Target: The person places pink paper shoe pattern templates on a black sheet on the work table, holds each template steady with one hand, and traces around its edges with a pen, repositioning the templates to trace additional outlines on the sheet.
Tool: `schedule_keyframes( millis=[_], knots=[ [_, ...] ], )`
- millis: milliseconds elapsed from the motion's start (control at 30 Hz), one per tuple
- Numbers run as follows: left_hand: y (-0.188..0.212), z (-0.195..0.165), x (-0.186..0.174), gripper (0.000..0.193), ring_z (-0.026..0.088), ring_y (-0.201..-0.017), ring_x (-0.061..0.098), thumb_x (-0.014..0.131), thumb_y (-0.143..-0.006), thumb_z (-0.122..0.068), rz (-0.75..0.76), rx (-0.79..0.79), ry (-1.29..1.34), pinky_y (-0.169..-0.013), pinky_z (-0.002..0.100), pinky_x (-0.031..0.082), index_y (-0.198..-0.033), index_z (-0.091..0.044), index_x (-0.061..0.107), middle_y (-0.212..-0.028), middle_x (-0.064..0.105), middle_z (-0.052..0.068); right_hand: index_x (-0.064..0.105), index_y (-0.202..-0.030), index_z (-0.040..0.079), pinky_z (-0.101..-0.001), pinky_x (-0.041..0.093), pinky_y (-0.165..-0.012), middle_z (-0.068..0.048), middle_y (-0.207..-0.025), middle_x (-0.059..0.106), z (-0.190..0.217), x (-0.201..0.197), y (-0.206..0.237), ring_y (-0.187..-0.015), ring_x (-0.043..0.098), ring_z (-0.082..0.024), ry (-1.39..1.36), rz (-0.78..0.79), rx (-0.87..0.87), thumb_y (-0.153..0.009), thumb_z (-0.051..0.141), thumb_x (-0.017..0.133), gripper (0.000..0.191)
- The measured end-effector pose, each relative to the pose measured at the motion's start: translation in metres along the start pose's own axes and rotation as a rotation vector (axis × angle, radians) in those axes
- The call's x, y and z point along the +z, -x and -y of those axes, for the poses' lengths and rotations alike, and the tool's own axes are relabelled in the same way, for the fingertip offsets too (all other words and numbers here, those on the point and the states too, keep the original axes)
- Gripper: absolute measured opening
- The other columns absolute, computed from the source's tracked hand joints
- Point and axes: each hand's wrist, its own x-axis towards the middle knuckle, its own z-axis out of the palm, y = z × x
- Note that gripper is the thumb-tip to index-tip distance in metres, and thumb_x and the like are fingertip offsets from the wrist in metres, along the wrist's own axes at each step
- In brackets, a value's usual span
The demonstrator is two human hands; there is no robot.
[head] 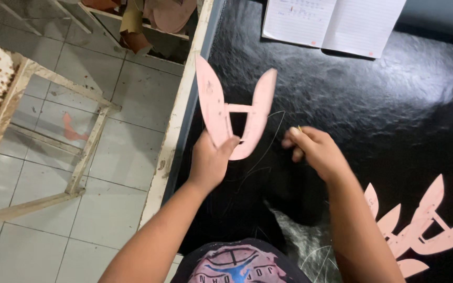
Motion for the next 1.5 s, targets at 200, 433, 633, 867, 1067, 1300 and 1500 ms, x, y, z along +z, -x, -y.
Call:
schedule_keyframes(
  millis=[200, 433, 633, 867, 1067, 1300, 1500],
  knots=[
    [-0.060, 0.000, 0.012, 0.038, 0.021, -0.095, 0.074, 0.079, -0.084, -0.016, 0.125, -0.045, 0.144, -0.085, 0.034, 0.058, -0.113, 0.003, 0.065, -0.103, 0.076, 0.013, 0.067, -0.101, 0.004, -0.0203, 0.031, -0.042, -0.004, -0.075, 0.064, -0.001, 0.009, -0.072, -0.049, 0.045, -0.006, -0.252, -0.252, -0.094, -0.097, 0.015, 0.067, 0.012],
    [-0.122, 0.025, -0.014, 0.066, 0.039, -0.141, 0.039, 0.079, -0.087, -0.031, -0.112, 0.365, -0.823, -0.118, 0.059, 0.026, -0.144, -0.010, 0.053, -0.149, 0.045, 0.018, 0.066, -0.099, -0.001, -0.0211, 0.042, -0.048, -0.004, -0.075, 0.069, 0.018, -0.005, -0.129, -0.056, 0.057, -0.007, -0.041, -0.303, -0.159, -0.094, 0.007, 0.069, 0.010],
    [-0.135, 0.048, -0.025, 0.059, 0.038, -0.154, 0.016, 0.071, -0.093, -0.037, -0.020, 0.379, -0.787, -0.123, 0.064, 0.010, -0.148, -0.022, 0.055, -0.163, 0.031, 0.015, 0.051, -0.126, -0.004, -0.0249, 0.056, -0.055, -0.007, -0.075, 0.069, 0.025, 0.003, -0.143, -0.061, 0.068, -0.013, 0.086, -0.382, -0.249, -0.084, 0.001, 0.076, 0.049],
    [-0.135, 0.048, -0.028, 0.056, 0.038, -0.155, 0.017, 0.071, -0.093, -0.035, -0.006, 0.379, -0.738, -0.125, 0.063, 0.010, -0.146, -0.021, 0.058, -0.164, 0.031, 0.013, 0.057, -0.142, 0.002, -0.0311, 0.057, -0.067, -0.005, -0.092, 0.070, 0.024, -0.012, -0.150, -0.074, 0.070, -0.016, 0.473, -0.376, -0.269, -0.091, 0.017, 0.083, 0.059],
    [-0.137, 0.048, -0.026, 0.056, 0.037, -0.156, 0.015, 0.070, -0.094, -0.035, 0.007, 0.357, -0.772, -0.125, 0.062, 0.009, -0.147, -0.024, 0.058, -0.165, 0.028, 0.012, 0.058, -0.146, 0.005, -0.0340, 0.053, -0.067, -0.009, -0.088, 0.069, 0.023, -0.029, -0.154, -0.072, 0.064, -0.016, 0.596, -0.376, -0.357, -0.093, 0.019, 0.081, 0.060],
    [-0.136, 0.047, -0.029, 0.054, 0.037, -0.155, 0.012, 0.070, -0.095, -0.036, 0.038, 0.355, -0.774, -0.125, 0.062, 0.008, -0.147, -0.026, 0.060, -0.166, 0.026, 0.012, 0.057, -0.146, 0.007, -0.0252, 0.050, -0.055, -0.003, -0.091, 0.068, 0.033, -0.027, -0.143, -0.065, 0.059, -0.009, 0.412, -0.304, -0.227, -0.091, 0.013, 0.080, 0.060],
    [-0.136, 0.046, -0.030, 0.054, 0.038, -0.155, 0.013, 0.074, -0.094, -0.036, 0.046, 0.363, -0.767, -0.125, 0.063, 0.008, -0.145, -0.027, 0.063, -0.166, 0.026, 0.013, 0.057, -0.146, 0.004, -0.0232, 0.050, -0.055, -0.004, -0.091, 0.069, 0.033, -0.027, -0.141, -0.064, 0.059, -0.008, 0.416, -0.298, -0.260, -0.091, 0.013, 0.081, 0.060]
  ],
)
